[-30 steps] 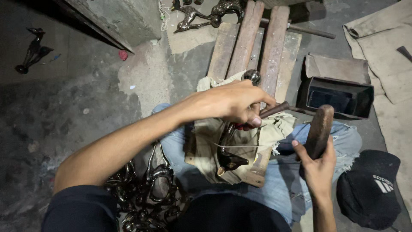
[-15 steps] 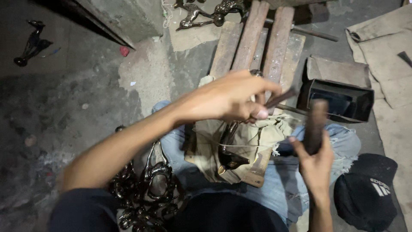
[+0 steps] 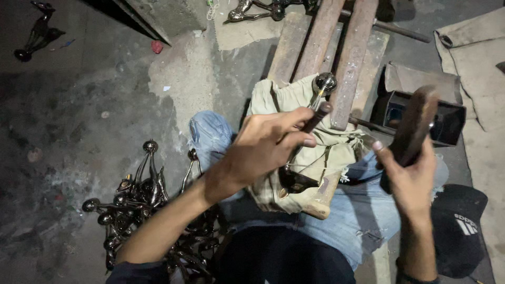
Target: The person sits on the floor and repeatedly hammers a small metal decorative piece held in a clamp. They adjust the piece's orientation between strikes and continue shaping it with a hammer.
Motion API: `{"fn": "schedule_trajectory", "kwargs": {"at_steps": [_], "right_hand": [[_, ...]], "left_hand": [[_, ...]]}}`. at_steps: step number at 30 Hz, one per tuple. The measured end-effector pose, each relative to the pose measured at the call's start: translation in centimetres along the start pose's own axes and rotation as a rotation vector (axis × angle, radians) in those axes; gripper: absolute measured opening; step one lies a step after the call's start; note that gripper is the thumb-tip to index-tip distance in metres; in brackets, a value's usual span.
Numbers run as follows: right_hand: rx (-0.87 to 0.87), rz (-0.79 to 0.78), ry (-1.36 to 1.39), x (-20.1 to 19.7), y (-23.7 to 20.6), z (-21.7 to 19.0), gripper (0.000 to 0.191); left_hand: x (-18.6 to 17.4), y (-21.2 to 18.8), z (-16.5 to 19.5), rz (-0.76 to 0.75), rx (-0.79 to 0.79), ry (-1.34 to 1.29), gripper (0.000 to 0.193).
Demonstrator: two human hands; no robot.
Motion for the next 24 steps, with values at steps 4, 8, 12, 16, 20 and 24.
{"fn": "schedule_trajectory", "kwargs": {"at_steps": [4,8,12,16,20,24], "right_hand": [[-0.406,-0.054,-0.285,-1.2,1.9,-4.5,0.054],[-0.451,-0.004,-0.073,-1.0,2.5,-7.7,0.047],[-0.482,0.026,-0.065,0.1,2.6,-10.2,0.068],[-0.449,0.016,-0.204,0.2,2.9,-10.9,0.064],[-0.905,-0.159,-0.635,-0.7,2.9,-9.7,0.079],[-0.408,-0.121,-0.057,-1.1,2.7,-7.6,0.047]], "left_hand": [[0.7,-0.2,-0.6,0.014,0.118,0.149,0.022],[0.9,-0.4,-1.1,0.046,0.232,0.198,0.022],[1.1,-0.1,-1.5,0.012,0.273,0.204,0.02],[1.4,0.2,-2.3,-0.036,0.318,0.154,0.038],[1.4,0.6,-3.0,-0.019,0.367,0.078,0.042],[1.5,1.8,-2.6,-0.085,0.36,0.12,0.042]]}}
Point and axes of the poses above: each hand's wrist, its own y-axis towards the middle knuckle, its own x-axis out of the palm, z = x × y, the point moved 1 cm from there along y, towards the middle knuckle, and after that the axes turned 15 degrees about z, right-handed, at the moved point
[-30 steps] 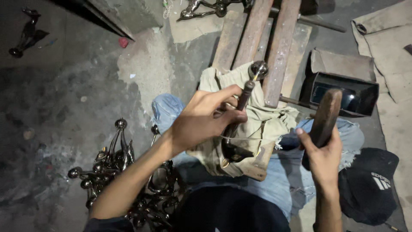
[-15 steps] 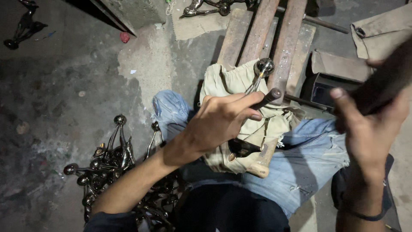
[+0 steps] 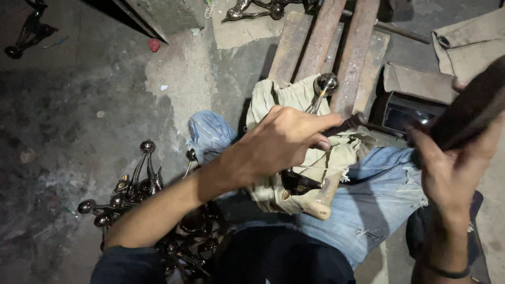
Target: The person sits on the floor and repeatedly hammers a small metal decorative piece held in a clamp. They adjust the piece's orientation between strikes and continue shaping it with a hammer.
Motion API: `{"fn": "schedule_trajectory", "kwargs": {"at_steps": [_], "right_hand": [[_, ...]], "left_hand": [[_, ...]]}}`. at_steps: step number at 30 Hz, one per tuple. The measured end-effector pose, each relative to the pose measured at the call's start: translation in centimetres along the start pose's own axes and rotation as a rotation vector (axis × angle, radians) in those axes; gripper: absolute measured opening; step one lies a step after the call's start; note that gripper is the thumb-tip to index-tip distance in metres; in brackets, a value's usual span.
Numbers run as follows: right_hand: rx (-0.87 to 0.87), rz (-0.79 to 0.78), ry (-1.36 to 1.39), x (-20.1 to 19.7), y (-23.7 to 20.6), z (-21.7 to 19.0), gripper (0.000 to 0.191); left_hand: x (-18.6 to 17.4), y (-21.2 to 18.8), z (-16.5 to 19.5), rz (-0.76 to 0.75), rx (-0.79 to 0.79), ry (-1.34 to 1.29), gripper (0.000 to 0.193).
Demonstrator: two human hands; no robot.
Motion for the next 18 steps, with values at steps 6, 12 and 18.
{"fn": "schedule_trajectory", "kwargs": {"at_steps": [6,12,18], "right_hand": [[-0.122,-0.065,-0.322,-0.6,-0.6,1.3,0.055],[0.275,0.116,-0.09,0.1,-0.6,2.1,0.051],[-0.256,-0.122,-0.37,-1.3,2.0,0.8,0.059]], "left_hand": [[-2.9,0.3,0.0,-0.087,-0.366,-0.408,0.039],[-2.3,-2.2,-1.8,0.0,-0.45,-0.429,0.044],[-1.2,-2.0,-2.5,0.008,-0.303,-0.183,0.032]]}}
Point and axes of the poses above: each hand's wrist, its own y-axis towards the middle knuckle, its own x-axis out of the palm, z = x × y, the point moved 1 cm from there along y, towards the middle knuckle, and after that the axes turned 15 degrees about z, right-handed, at the moved point
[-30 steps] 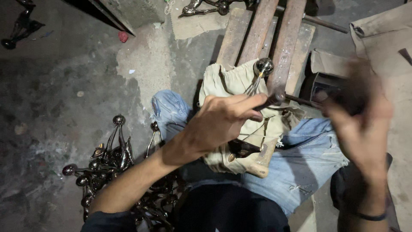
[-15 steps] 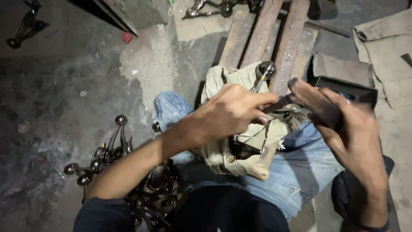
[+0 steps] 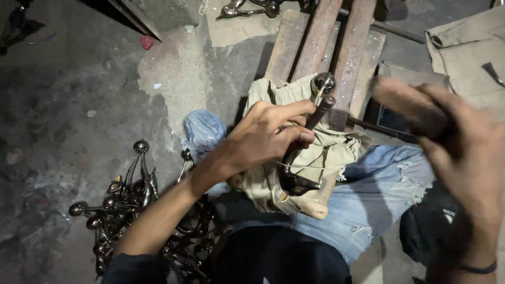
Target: The person sits on the floor and repeatedly hammers a small metal decorative piece held in a clamp. They adjust the piece's orientation between strikes and continue shaping it with a hammer.
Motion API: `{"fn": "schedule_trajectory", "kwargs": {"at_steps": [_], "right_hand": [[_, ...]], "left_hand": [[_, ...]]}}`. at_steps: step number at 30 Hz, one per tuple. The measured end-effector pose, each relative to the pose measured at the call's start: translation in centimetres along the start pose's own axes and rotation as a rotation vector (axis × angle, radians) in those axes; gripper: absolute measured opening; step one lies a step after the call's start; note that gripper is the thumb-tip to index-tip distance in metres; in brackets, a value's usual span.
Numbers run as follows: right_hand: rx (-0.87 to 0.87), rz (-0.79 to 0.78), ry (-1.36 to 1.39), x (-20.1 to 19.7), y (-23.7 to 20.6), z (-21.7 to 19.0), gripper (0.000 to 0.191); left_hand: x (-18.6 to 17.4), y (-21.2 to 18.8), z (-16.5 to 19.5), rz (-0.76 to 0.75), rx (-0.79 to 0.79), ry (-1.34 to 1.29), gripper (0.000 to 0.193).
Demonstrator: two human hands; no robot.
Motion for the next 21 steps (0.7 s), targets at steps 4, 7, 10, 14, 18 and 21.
{"fn": "schedule_trajectory", "kwargs": {"at_steps": [4,7,10,14,18,21], "right_hand": [[0.305,0.123,0.232,0.0,1.2,-1.0,0.055],[-0.081,-0.13,-0.243,-0.2,3.0,-2.5,0.076],[0.059,-0.102,0.043,-0.1,4.4,-4.0,0.062],[-0.22,-0.357,-0.362,-0.1,6.0,-5.0,0.043],[-0.138,-0.231,-0.051,-0.2,6.8,-5.8,0.068],[-0.313,-0.383,-0.28,-0.7,7.3,-6.6,0.083]], "left_hand": [[-0.2,0.4,0.1,0.014,-0.007,-0.17,0.036],[0.1,0.3,0.1,0.022,0.072,-0.062,0.026],[0.3,-0.3,0.4,0.103,0.154,0.099,0.018],[0.7,-1.6,1.1,0.189,0.179,0.156,0.011],[1.1,-2.9,1.7,0.279,0.174,0.161,0.012],[1.5,-3.8,1.9,0.358,0.149,0.146,0.009]]}}
Point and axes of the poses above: each hand's wrist, its own y-axis towards the middle knuckle, its own x-axis out of the palm, z = x × y, the point moved 1 cm from there along y, towards the middle knuckle, and after that the axes turned 15 degrees about z, right-handed, at the moved point
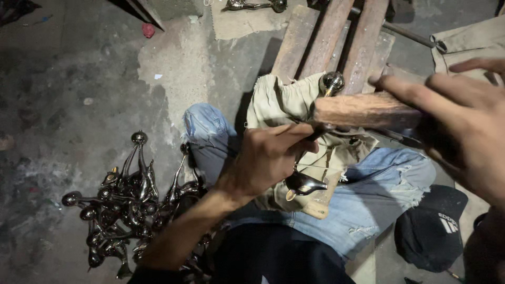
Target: The person sits on the floor and repeatedly hammers a small metal decorative piece held in a clamp. They adjust the piece's orientation between strikes and continue shaping it with a hammer.
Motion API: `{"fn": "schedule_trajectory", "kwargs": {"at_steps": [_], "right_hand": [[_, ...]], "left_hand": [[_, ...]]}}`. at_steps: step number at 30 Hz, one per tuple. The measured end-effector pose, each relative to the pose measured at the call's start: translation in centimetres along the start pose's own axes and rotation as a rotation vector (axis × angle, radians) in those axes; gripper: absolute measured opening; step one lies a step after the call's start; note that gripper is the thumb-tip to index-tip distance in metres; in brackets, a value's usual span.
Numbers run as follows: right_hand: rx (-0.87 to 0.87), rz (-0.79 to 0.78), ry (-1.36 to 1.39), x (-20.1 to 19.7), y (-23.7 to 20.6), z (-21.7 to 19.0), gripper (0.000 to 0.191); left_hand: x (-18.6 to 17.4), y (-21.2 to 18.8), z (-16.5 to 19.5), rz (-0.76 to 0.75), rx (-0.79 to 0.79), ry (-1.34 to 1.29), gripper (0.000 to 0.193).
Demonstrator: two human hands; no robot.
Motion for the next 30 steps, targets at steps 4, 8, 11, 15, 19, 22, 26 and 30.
{"fn": "schedule_trajectory", "kwargs": {"at_steps": [4,8,11,15,19,22,26,30], "right_hand": [[-0.097,0.136,0.189,-1.5,0.4,-1.5,0.072],[-0.094,0.049,-0.014,-1.8,0.9,-2.0,0.07],[-0.012,-0.064,0.076,-1.4,1.0,-1.9,0.059],[-0.161,-0.084,-0.361,-1.6,0.5,-1.9,0.072],[-0.164,-0.048,-0.305,-2.6,0.3,-2.5,0.069],[-0.135,-0.02,-0.34,-3.0,-0.2,-3.0,0.065],[-0.08,0.09,-0.226,-2.8,-2.3,-3.1,0.077],[0.402,0.413,0.352,-1.1,-6.2,-2.9,0.069]], "left_hand": [[0.3,-1.0,0.3,0.103,0.009,-0.021,0.013],[0.4,-2.0,0.6,0.133,0.05,0.096,0.02],[0.4,-2.5,1.1,0.234,0.096,0.067,0.014],[0.3,-3.1,1.7,0.277,0.01,0.133,0.016],[0.6,-3.2,2.0,0.307,0.029,0.182,0.013],[0.6,-3.3,2.2,0.341,0.093,0.228,0.009],[-0.3,-3.0,1.9,0.174,-0.123,0.087,0.015],[-0.4,-0.3,0.8,0.146,0.09,0.115,0.013]]}}
Point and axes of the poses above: each hand's wrist, its own y-axis towards the middle knuckle, its own x-axis out of the palm, z = x × y, the point moved 1 cm from there along y, towards the middle knuckle, and after that the axes turned 15 degrees about z, right-handed, at the moved point
